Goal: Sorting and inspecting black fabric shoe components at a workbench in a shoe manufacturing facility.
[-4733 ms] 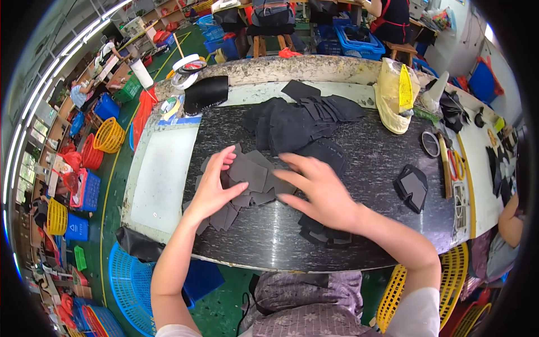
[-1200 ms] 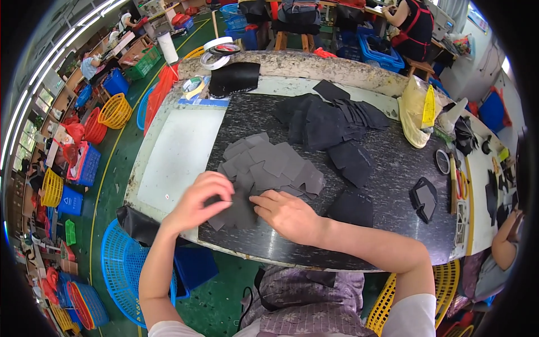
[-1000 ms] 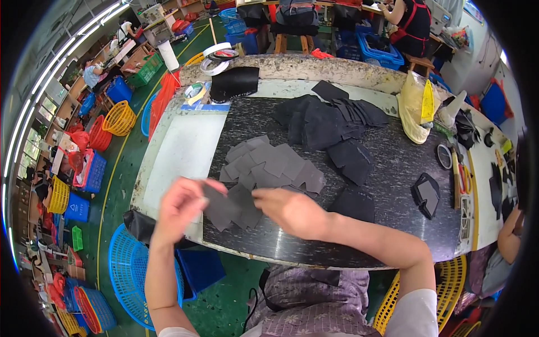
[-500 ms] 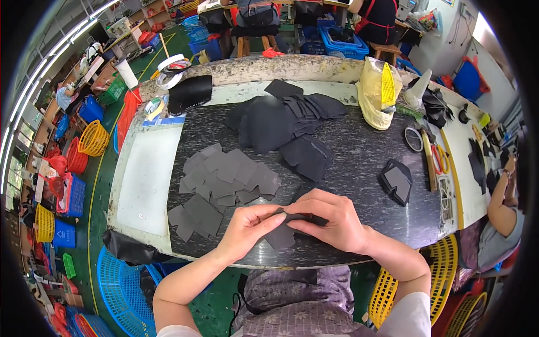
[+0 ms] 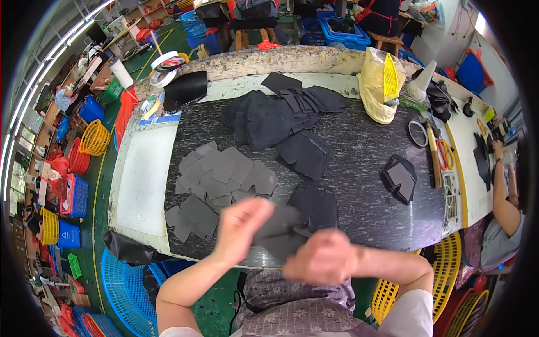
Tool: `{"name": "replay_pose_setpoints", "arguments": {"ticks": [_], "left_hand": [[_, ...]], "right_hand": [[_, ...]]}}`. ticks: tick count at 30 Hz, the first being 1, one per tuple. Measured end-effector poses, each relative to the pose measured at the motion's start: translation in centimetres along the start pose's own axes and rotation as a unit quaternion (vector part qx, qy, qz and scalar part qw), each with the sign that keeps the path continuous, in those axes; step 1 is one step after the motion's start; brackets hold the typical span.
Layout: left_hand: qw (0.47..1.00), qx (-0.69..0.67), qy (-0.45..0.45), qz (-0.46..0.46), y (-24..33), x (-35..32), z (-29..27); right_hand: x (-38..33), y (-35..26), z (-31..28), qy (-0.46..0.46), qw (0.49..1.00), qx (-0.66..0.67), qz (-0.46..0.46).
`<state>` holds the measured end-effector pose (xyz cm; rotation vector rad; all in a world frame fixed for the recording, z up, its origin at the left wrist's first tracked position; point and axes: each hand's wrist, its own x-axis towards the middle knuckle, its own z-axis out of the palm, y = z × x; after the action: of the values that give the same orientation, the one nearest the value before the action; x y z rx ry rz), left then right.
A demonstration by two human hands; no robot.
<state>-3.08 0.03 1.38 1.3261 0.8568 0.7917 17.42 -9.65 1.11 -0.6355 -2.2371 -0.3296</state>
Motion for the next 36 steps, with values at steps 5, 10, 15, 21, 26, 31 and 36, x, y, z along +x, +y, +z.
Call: {"name": "replay_pose_setpoints", "arguments": {"ticks": [5, 10, 15, 21, 26, 31, 36], "left_hand": [[0.987, -0.104, 0.102, 0.073, 3.1, 1.4, -4.5], [0.973, 0.050, -0.179, 0.134, 1.3, -3.5, 0.0], [0.960, 0.086, -0.203, 0.171, -0.1, -3.8, 3.6], [0.966, 0.100, -0.229, 0.065, -0.1, -1.6, 2.6], [0.988, 0.095, -0.101, 0.066, 0.7, 2.6, 3.8], [0.960, 0.228, -0.097, 0.128, -1.0, 4.7, 3.3], [0.927, 0.305, -0.124, 0.178, -1.3, 4.9, 3.8]], "right_hand": [[-2.5, -5.1, -1.6, 0.014, 0.986, 0.130, 0.100], [-1.6, -3.3, -3.6, 0.103, 0.938, 0.074, 0.324], [-0.1, -3.8, -4.2, 0.133, 0.771, 0.416, 0.464], [-2.3, -2.7, -3.9, 0.067, 0.710, 0.432, 0.553], [-1.3, 1.3, -3.1, 0.026, 0.780, 0.230, 0.581], [-1.6, 3.3, -1.9, -0.017, 0.748, 0.232, 0.622], [-3.7, 3.5, 0.9, 0.008, 0.881, 0.055, 0.470]]}}
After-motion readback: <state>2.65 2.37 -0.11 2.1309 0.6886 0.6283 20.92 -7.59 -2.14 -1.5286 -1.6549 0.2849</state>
